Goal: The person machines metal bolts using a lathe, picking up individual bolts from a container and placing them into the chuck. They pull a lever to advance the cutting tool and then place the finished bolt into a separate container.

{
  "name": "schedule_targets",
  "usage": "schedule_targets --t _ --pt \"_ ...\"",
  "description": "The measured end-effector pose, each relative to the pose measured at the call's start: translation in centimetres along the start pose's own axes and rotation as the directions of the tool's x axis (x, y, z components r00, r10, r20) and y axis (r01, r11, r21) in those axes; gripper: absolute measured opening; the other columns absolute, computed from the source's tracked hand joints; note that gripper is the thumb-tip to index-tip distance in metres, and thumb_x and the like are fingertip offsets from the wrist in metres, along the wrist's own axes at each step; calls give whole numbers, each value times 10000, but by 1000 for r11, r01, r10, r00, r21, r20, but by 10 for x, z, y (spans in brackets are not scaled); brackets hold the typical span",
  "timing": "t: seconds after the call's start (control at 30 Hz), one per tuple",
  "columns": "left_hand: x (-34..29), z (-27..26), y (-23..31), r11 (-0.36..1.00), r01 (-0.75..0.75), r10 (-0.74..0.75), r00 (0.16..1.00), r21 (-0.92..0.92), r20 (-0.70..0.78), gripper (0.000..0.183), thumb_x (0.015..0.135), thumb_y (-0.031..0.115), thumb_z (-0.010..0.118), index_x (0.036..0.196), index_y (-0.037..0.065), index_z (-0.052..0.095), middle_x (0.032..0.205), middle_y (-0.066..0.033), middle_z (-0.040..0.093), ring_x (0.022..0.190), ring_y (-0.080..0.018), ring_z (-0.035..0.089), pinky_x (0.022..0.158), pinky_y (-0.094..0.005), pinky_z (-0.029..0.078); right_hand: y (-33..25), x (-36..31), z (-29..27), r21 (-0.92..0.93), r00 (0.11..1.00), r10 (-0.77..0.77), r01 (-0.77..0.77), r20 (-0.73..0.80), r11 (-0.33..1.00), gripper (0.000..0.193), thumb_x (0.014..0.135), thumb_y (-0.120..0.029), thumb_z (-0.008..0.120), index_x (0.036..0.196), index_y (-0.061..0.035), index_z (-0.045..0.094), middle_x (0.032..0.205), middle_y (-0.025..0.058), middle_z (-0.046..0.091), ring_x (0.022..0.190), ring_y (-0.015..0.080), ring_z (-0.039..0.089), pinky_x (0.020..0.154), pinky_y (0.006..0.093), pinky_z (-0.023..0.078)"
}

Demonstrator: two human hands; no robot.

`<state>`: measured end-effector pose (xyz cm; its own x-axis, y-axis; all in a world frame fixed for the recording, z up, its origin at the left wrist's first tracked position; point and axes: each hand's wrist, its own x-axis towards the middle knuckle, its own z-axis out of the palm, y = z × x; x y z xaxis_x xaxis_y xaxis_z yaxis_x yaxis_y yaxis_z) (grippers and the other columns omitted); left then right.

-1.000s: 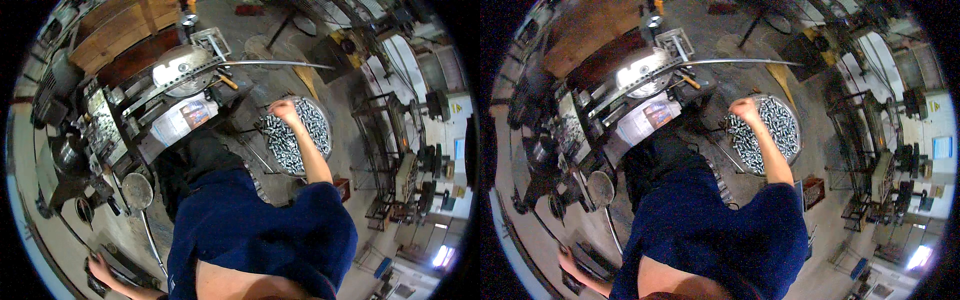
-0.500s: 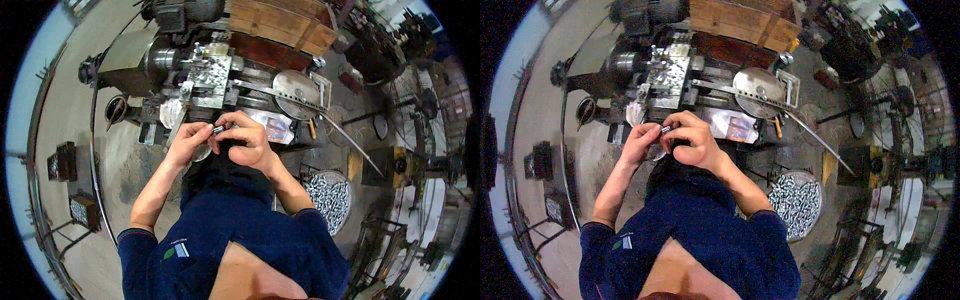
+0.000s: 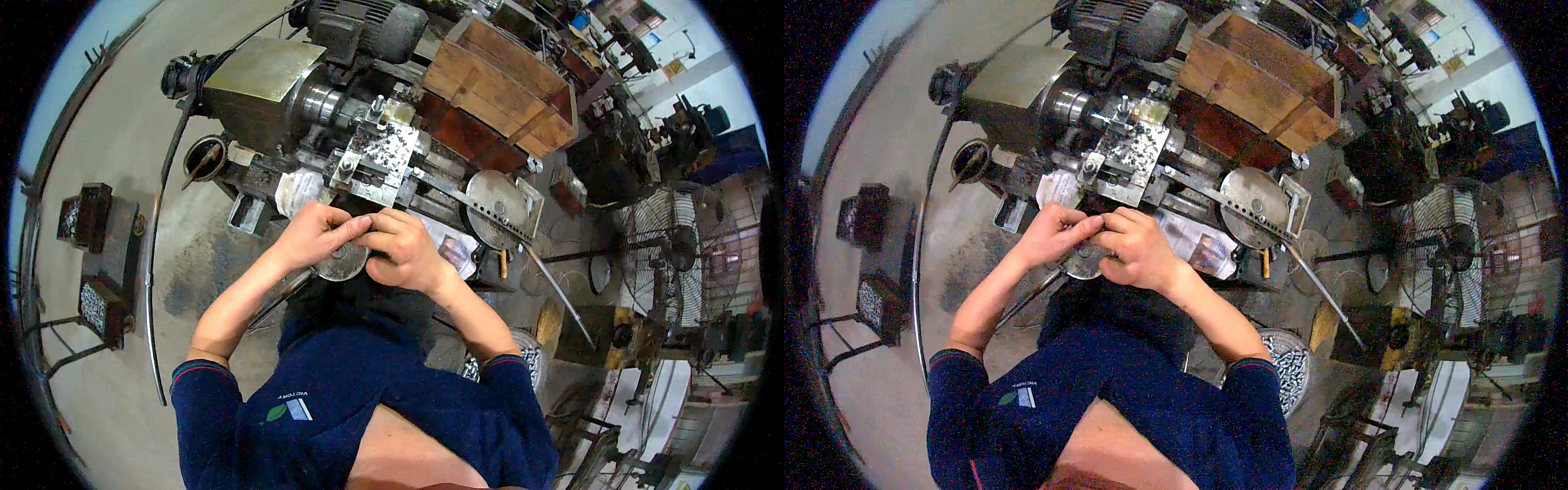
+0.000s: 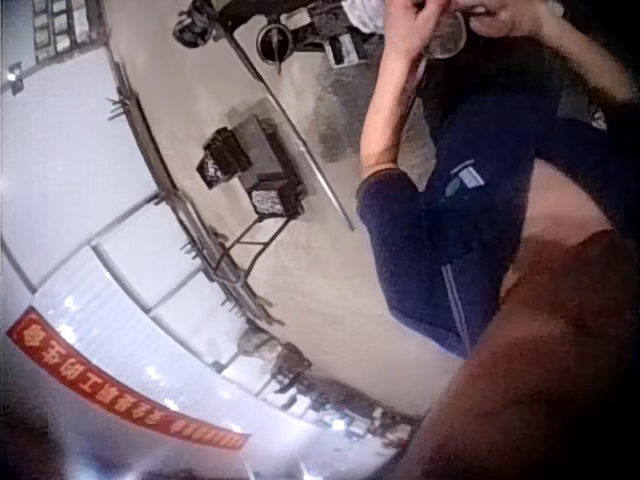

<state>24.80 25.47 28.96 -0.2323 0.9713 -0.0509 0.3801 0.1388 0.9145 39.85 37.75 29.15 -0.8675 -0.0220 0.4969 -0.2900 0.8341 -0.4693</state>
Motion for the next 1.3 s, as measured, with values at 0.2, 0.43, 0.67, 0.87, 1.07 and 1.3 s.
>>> schedule_targets --t 0.2,0.43,0.67,0.87,1.07,1.3 --pt "0 -17 -11 993 -88 71 979 -79 -190 443 879 364 553 642 -3 628 469 -11 493 470 -54 451 428 -258 343 -2 42 -10 -16 997 3 -2 83 1000 261 569 -167 596 800 -50 635 840 109 562 777 291 520 699 380 451" --pt "-3 -41 -5 964 -67 20 984 -258 -179 449 885 352 551 631 -12 621 494 -15 539 484 -54 492 439 -227 377 2 69 -15 157 980 -44 14 193 987 293 558 -159 597 822 -41 645 849 110 582 803 298 534 707 379 458" --pt "2 -40 -9 963 -79 14 969 -259 -245 452 886 357 552 641 -15 626 513 -20 556 493 -54 508 444 -213 393 9 75 -13 148 982 -21 -7 186 989 319 541 -99 584 847 -39 650 906 135 610 797 302 564 678 369 468" --pt "9 -39 -15 972 -39 -9 979 -231 -203 391 904 322 522 738 -16 631 586 -15 573 545 -66 526 504 -229 419 17 75 -9 142 988 10 -32 152 989 289 538 -95 594 813 -36 659 896 146 624 773 311 586 679 368 483" --pt "-17 -88 -26 993 90 -65 953 72 -295 336 917 292 475 849 -21 578 639 -17 528 603 -91 500 572 -269 435 56 97 -9 -194 995 -1 21 103 981 238 554 -148 621 749 -17 656 857 158 616 764 333 572 679 393 483" --pt "-127 -184 -81 725 510 -31 696 463 -718 314 829 56 464 1128 0 545 747 -224 599 724 -350 604 672 -412 459 107 161 17 -707 883 443 -214 155 674 253 566 -243 638 684 -23 670 800 142 652 827 293 610 744 344 497"
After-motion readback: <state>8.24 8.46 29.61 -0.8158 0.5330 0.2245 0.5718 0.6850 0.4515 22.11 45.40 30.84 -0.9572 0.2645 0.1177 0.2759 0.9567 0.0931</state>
